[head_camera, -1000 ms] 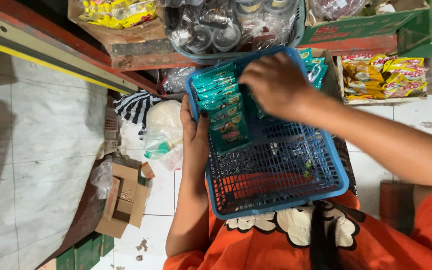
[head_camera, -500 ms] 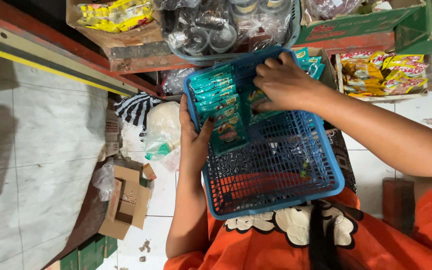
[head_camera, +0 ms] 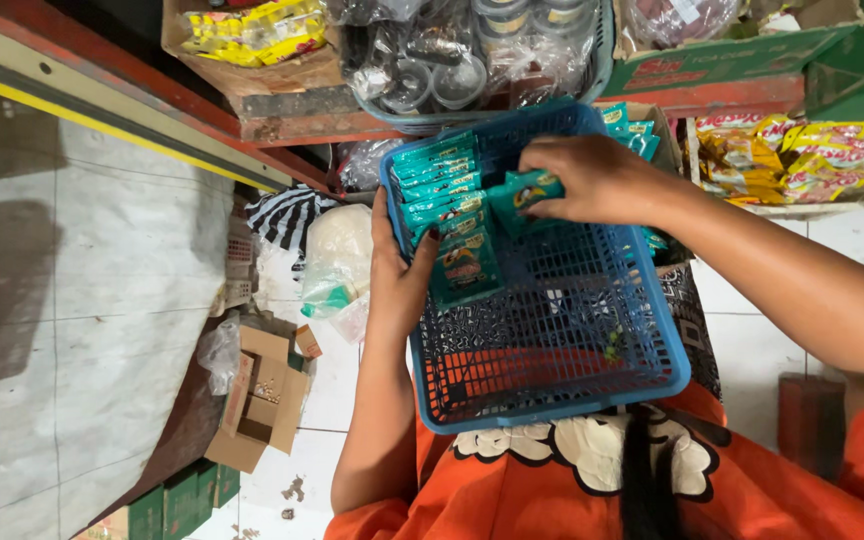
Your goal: The person organizes green sachets in a blue plastic basket and on a shelf by hand, moving them from a larger collection into a organized stack within the basket.
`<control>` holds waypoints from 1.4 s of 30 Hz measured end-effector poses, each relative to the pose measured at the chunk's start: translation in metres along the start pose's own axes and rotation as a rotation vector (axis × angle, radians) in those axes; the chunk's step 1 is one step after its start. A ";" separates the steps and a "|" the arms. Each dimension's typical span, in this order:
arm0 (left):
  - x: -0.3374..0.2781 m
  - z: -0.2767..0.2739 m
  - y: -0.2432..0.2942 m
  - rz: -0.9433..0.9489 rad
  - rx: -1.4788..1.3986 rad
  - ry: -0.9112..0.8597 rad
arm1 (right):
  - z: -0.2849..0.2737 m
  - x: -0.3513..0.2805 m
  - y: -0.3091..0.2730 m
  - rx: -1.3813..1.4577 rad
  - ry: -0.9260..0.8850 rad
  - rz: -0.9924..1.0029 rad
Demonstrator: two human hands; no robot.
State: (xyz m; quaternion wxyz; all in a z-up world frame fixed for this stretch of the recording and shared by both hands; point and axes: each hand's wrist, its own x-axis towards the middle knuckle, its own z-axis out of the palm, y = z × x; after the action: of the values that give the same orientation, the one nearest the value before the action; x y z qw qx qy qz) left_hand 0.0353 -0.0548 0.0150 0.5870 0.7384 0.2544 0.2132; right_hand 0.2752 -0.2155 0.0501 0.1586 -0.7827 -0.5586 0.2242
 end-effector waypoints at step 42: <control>-0.005 0.009 0.014 0.002 -0.441 -0.143 | 0.014 -0.017 -0.028 1.530 0.455 -0.008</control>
State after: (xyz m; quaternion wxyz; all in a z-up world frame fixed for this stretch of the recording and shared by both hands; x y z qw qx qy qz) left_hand 0.0392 -0.0673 0.0267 0.7506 0.6056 0.1585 0.2115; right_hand 0.2404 -0.2219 0.0552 0.7628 -0.4812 -0.2062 0.3796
